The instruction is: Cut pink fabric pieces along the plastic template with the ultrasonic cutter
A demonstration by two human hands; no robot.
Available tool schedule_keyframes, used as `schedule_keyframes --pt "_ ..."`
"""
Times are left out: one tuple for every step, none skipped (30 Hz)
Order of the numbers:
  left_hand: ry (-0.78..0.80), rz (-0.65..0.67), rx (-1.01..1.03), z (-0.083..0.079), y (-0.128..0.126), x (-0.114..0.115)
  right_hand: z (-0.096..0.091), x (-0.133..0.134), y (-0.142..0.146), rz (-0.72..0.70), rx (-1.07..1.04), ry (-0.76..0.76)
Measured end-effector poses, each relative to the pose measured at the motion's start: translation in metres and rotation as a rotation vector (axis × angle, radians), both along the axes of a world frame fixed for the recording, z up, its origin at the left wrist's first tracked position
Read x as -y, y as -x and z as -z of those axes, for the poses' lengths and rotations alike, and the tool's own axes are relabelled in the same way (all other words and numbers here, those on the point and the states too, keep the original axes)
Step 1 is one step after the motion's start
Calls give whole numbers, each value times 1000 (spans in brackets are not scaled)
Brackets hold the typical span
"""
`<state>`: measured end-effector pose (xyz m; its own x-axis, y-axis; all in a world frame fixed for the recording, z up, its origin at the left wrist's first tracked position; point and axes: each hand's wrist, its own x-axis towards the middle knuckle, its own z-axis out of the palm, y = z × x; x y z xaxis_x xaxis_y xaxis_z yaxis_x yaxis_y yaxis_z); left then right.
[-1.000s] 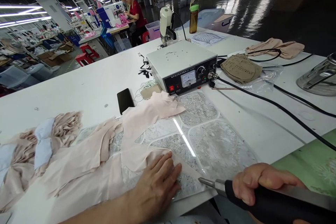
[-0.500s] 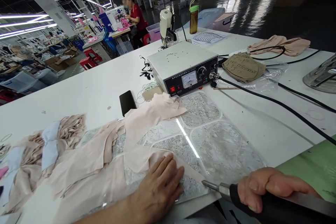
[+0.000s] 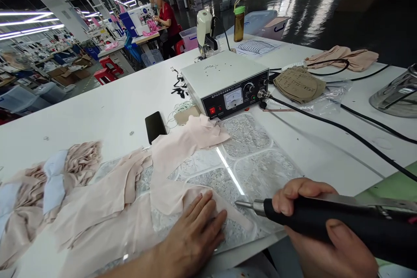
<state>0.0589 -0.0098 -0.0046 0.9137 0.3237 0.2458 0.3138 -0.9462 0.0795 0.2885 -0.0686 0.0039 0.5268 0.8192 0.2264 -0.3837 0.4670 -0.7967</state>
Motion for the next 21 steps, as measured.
schedule_keyframes --pt "-1 2 4 0 1 0 1 -4 1 -7 3 -10" --pt "-1 2 6 0 1 0 2 -6 1 -12 0 -22" --pt "-2 3 5 0 2 0 2 -9 2 -16 -6 -36" --pt "-3 4 3 1 2 0 2 -10 3 -21 -15 -48" --pt "-4 6 1 1 2 0 2 -12 3 -24 -25 -56" --pt "-3 7 1 2 3 0 2 -13 4 -22 -38 -62" --pt "-2 7 3 2 3 0 2 -14 5 -19 -49 -65" --pt "1 7 6 3 3 0 1 -15 6 -15 -56 -66" --pt "2 7 8 3 3 0 0 -16 7 -13 -61 -68" --pt "2 5 11 4 4 0 0 -16 7 -14 -65 -68" --pt "-1 5 12 4 4 0 -1 -17 8 -18 -67 -66" --pt "-6 5 14 4 4 0 -1 -17 8 -22 -69 -66" --pt "-11 6 15 4 4 0 -1 -18 9 -26 -73 -67" --pt "-15 7 15 4 4 0 -1 -19 9 -28 -75 -69" --pt "-19 8 16 4 4 0 -1 -20 10 -28 -77 -73" --pt "-23 10 16 4 4 0 -1 -21 10 -27 -78 -76" --pt "-30 14 17 4 4 0 0 -22 11 -24 -80 -79" --pt "-41 18 19 4 3 0 0 -23 12 -26 -87 -72" --pt "-55 23 21 3 3 0 1 -24 12 -32 -96 -63" --pt "-72 28 26 3 2 -1 1 -24 13 -38 -110 -51" --pt "-87 32 30 3 1 -1 2 -24 14 -45 -125 -36"
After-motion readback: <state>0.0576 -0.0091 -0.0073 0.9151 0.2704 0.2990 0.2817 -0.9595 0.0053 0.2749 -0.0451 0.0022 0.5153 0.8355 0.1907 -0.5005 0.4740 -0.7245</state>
